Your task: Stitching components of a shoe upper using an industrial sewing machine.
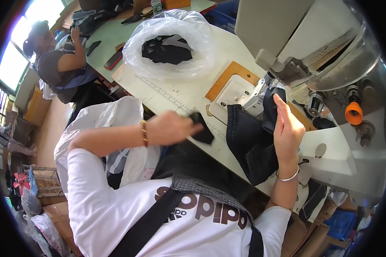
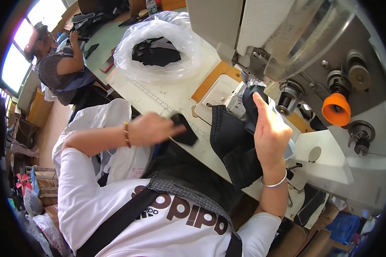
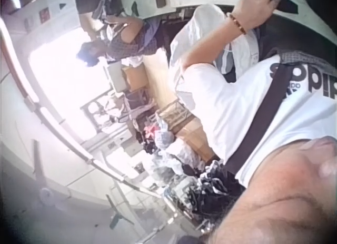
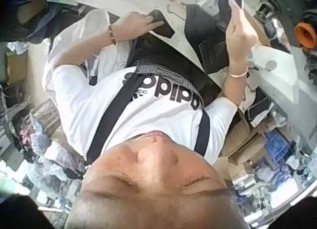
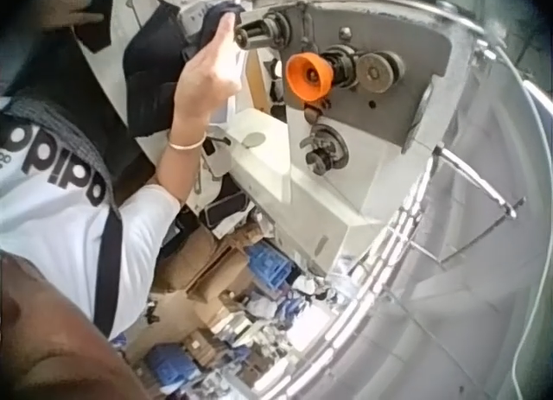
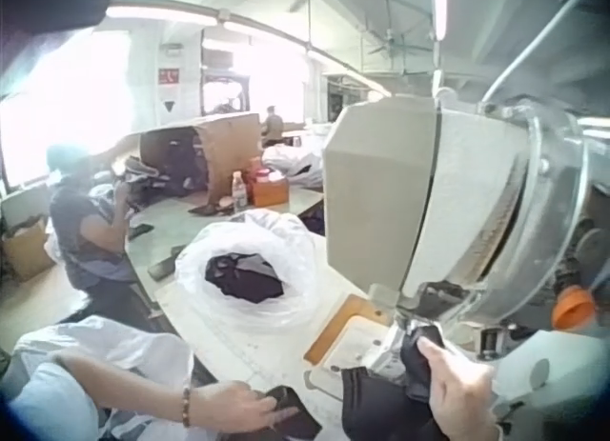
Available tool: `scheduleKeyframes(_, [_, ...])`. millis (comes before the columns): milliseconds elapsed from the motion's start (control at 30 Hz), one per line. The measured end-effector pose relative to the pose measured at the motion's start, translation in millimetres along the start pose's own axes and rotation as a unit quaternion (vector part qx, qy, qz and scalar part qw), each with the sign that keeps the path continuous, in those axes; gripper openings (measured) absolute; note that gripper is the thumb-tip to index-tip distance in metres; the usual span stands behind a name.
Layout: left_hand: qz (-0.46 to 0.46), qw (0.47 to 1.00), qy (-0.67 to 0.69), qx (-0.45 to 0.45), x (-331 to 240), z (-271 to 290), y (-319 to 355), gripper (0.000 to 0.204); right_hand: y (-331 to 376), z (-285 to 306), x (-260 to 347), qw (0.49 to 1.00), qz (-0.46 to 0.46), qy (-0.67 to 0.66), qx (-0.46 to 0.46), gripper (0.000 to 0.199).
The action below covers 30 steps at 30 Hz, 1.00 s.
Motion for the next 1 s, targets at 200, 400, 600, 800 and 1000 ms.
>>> scheduleKeyframes(200, [0.041, 0.986, -0.043, 0.153, 4, -31, 10, 0.036, 1, 1, -2, 1.000, 0.016, 0.009, 0.023, 0.039])
scheduleKeyframes(400, [0.174, 0.830, -0.100, 0.521, 80, 8, 112, 0.013, -1, -3, -5, 1.000, 0.018, -0.002, 0.006, 0.046])
scheduleKeyframes(600, [0.067, 0.990, 0.033, 0.123, 62, 106, 12, 0.030, 0, -1, -6, 0.999, 0.023, 0.013, 0.022, 0.047])
scheduleKeyframes(800, [-0.151, 0.988, -0.016, 0.008, 0, 123, -77, 0.045, -2, 0, -12, 0.999, 0.029, -0.022, 0.011, 0.032])
scheduleKeyframes(1000, [-0.272, 0.922, -0.189, -0.201, -26, 117, -133, 0.048, 3, -3, -17, 0.999, 0.030, -0.040, 0.009, 0.045])
Point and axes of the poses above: each hand's wrist, its own y-axis away from the middle knuckle, its own z-axis out of the back of the hand, x = y × z, the point moved 6 cm from there along -y, towards the middle knuckle, and after that the axes turned 2 degrees about -z, right-handed, at the moved point
